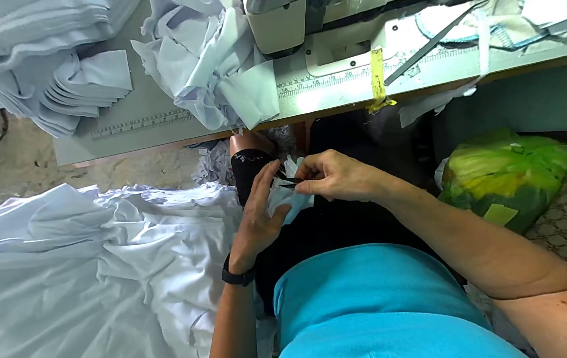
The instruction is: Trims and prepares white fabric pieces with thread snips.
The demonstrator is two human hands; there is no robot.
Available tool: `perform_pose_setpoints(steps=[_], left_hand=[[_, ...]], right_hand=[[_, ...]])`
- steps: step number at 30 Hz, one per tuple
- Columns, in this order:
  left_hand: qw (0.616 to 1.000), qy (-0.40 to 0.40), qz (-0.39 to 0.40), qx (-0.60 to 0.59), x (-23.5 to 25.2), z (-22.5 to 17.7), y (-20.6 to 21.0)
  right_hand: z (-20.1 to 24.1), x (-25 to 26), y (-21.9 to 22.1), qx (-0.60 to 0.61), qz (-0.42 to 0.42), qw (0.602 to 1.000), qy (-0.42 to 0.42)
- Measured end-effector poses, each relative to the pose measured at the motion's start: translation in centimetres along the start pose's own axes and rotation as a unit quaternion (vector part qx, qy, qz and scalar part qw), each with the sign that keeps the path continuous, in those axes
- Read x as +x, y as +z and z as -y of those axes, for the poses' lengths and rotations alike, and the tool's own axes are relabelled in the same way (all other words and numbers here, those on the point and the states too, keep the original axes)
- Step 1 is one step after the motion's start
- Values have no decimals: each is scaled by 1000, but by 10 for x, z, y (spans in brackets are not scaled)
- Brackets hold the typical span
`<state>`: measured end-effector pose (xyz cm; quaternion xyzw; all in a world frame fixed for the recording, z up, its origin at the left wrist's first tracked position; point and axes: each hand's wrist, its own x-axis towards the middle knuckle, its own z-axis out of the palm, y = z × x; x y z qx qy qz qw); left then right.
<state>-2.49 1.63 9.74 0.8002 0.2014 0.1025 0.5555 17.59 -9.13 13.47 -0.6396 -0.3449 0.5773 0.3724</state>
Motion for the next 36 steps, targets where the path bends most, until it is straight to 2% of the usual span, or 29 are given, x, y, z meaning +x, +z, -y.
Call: perform_pose_setpoints(steps=[2, 6, 10, 13, 16, 20, 23, 26, 36], left_hand=[[1000, 15, 0, 13, 1, -1, 1], [998, 33, -7, 45, 3, -1, 0], [993, -89, -82, 9, 3, -7, 0], [984, -119, -125, -42, 7, -8, 2], [984, -113, -130, -53, 10, -8, 6], [989, -60, -132, -8, 7, -8, 12], [988, -45, -146, 14, 4, -8, 13], [987, -36, -156, 10, 2, -6, 14], [990, 23, -142, 4, -1, -1, 14]], right_hand=[[0, 4, 4, -10, -9, 1000, -6], [1, 9, 7, -57, -24, 994, -89], [-2, 5, -2, -204, -171, 957, -112], [-12, 5, -4, -176, -217, 951, -135], [-15, 2, 6, -73, -145, 976, -145], [-10, 4, 7, -69, -74, 992, -81], [-2, 1, 5, 16, -52, 998, -7], [-1, -3, 5, 74, -30, 996, 31], [-6, 7, 9, 141, -28, 988, 61]])
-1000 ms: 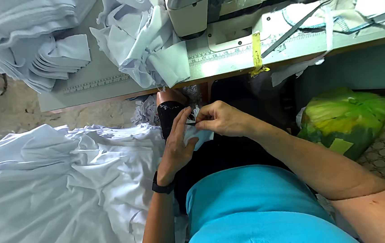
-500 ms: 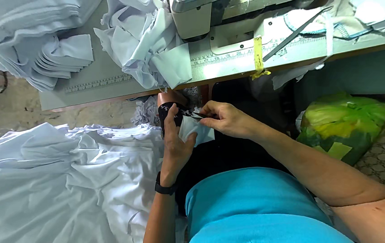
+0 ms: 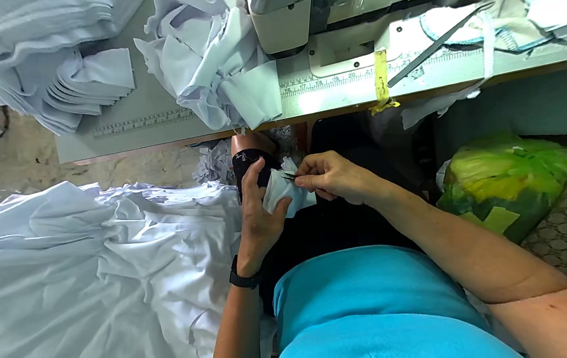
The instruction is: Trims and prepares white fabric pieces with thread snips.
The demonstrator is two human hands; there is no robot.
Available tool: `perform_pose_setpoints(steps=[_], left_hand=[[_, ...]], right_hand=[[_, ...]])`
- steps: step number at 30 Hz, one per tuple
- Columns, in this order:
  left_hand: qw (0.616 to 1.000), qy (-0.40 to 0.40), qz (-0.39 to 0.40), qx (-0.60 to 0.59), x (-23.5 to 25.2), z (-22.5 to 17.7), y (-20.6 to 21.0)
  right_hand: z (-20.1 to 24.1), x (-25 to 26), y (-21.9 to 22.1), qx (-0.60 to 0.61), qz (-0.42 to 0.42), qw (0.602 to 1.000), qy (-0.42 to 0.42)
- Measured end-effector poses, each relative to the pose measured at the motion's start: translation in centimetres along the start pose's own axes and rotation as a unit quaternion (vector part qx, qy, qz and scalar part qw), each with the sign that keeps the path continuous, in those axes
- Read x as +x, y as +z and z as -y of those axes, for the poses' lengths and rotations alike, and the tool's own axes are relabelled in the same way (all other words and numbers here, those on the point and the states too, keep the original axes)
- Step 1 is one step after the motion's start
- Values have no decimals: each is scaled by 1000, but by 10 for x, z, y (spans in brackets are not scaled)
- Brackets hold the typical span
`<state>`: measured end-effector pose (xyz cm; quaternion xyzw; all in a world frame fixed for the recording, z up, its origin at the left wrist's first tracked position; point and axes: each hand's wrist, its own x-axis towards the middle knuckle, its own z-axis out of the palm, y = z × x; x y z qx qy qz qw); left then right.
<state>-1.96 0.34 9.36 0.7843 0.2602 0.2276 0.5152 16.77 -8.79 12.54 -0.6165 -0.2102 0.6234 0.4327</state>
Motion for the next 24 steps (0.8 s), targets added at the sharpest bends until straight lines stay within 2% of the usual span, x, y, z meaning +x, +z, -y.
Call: perform_pose_setpoints(steps=[4, 7, 9, 11, 13, 16, 20, 21, 22, 24], left_hand=[[1000, 22, 9, 11, -1, 2, -1], [1000, 26, 5, 15, -1, 2, -1], [1000, 16, -1, 15, -1, 2, -2], [1000, -3, -9, 14, -1, 3, -2], [1000, -25, -12, 3, -1, 1, -2], [998, -55, -2, -34, 0, -3, -1], [999, 12, 41, -25, 0, -7, -2], [998, 20, 50, -17, 0, -9, -3], [998, 26, 52, -12, 0, -9, -3], [998, 32, 46, -5, 0, -6, -6]], right_hand=[[3, 2, -3, -11, 11, 1000, 6], [0, 3, -2, -17, -7, 999, -42], [-5, 3, -1, -31, -84, 990, -106], [-9, 8, -4, -74, -209, 959, -177], [-10, 10, -8, -103, -245, 938, -221], [-12, 7, -4, -59, -171, 955, -235], [-13, 11, -1, -36, -28, 980, -195], [-15, 15, 1, -53, -33, 976, -209], [-16, 20, 1, -84, -78, 967, -226], [-14, 31, -7, -168, -218, 928, -252]])
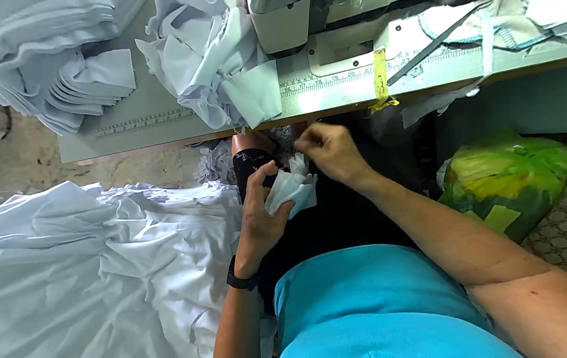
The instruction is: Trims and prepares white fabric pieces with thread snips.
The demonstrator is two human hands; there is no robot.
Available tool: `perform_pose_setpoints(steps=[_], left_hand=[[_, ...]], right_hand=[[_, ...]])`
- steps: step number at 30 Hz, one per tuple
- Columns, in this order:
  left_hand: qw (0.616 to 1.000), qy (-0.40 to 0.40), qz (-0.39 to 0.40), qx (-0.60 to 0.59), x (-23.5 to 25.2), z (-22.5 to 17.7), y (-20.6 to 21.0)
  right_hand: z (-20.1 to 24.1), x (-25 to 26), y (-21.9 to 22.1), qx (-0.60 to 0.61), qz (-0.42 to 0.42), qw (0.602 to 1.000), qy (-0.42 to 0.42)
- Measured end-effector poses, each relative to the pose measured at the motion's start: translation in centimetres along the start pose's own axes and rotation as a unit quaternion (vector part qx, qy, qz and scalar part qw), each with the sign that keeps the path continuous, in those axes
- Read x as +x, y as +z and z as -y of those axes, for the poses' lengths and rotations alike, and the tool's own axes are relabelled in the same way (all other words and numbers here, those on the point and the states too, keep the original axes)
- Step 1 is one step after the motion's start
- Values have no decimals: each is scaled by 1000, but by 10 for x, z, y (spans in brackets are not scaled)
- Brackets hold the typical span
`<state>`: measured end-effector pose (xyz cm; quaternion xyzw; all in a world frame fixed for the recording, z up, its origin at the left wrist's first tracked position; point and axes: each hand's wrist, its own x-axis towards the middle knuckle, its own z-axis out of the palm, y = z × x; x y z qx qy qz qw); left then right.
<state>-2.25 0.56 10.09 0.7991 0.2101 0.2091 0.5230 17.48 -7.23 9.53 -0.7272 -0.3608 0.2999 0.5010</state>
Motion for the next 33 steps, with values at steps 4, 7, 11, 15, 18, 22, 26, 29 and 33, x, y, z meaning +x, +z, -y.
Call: perform_pose_setpoints(steps=[4, 7, 11, 15, 18, 22, 26, 29, 33], left_hand=[[998, -39, -39, -7, -4, 1, -3], [989, -101, -85, -70, -1, 0, 0], [996, -39, -69, -46, 4, -5, 3], [997, 33, -50, 38, 2, -7, 2], [995, 55, -60, 53, 1, -3, -1], [990, 98, -69, 72, -1, 2, -4], [988, 116, -68, 74, -4, 6, -6], [984, 137, -62, 97, -4, 7, -7], [975, 158, -44, 148, -3, 3, -6]], right_hand=[[8, 11, -17, -78, -22, 996, -31], [13, -13, -11, -23, -7, 991, -130], [6, -35, 1, 19, 51, 989, -137], [19, -28, -15, 60, 140, 988, -24], [23, -29, -26, 172, 188, 967, 18], [18, -29, -30, 182, 213, 959, 55], [21, -27, -29, 180, 228, 953, 81], [23, -25, -28, 186, 228, 953, 76], [26, -23, -26, 139, 217, 964, 61]])
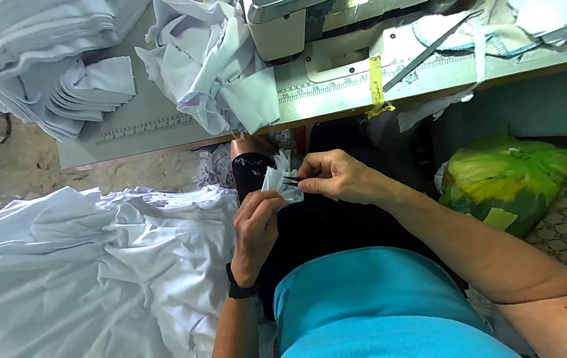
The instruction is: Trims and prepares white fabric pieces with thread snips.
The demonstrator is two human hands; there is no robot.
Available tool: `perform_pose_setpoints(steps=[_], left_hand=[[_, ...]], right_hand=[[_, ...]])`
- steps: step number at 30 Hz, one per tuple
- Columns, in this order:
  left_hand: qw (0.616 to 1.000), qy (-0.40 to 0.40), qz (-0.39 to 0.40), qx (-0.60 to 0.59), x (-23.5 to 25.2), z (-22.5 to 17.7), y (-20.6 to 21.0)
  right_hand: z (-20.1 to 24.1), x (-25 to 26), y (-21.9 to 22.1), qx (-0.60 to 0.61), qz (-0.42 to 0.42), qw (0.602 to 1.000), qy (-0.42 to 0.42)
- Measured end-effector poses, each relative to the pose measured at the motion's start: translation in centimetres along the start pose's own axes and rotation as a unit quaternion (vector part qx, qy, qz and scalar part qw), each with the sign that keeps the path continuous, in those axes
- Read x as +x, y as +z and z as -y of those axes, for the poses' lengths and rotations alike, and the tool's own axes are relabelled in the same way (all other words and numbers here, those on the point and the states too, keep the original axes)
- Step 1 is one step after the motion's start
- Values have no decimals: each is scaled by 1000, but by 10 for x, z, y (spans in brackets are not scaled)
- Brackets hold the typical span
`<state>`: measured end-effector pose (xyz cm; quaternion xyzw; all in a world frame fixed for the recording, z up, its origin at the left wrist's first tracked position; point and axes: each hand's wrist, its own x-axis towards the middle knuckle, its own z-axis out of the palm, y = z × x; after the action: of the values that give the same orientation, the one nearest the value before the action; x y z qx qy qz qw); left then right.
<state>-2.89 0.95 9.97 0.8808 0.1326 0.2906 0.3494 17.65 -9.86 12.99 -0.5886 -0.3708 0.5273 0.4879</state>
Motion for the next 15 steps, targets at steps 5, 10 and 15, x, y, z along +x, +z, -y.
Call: perform_pose_setpoints(steps=[5, 10, 15], left_hand=[[999, 18, 3, 34, 0, 0, 1], [999, 21, 2, 33, -3, 0, 1], [1000, 11, -15, -7, -4, 2, 5]], right_hand=[[-2, 3, 0, -48, -1, 998, 42], [-2, 4, 0, 2, -6, 997, 73], [-7, 7, 2, 56, 7, 997, 44]])
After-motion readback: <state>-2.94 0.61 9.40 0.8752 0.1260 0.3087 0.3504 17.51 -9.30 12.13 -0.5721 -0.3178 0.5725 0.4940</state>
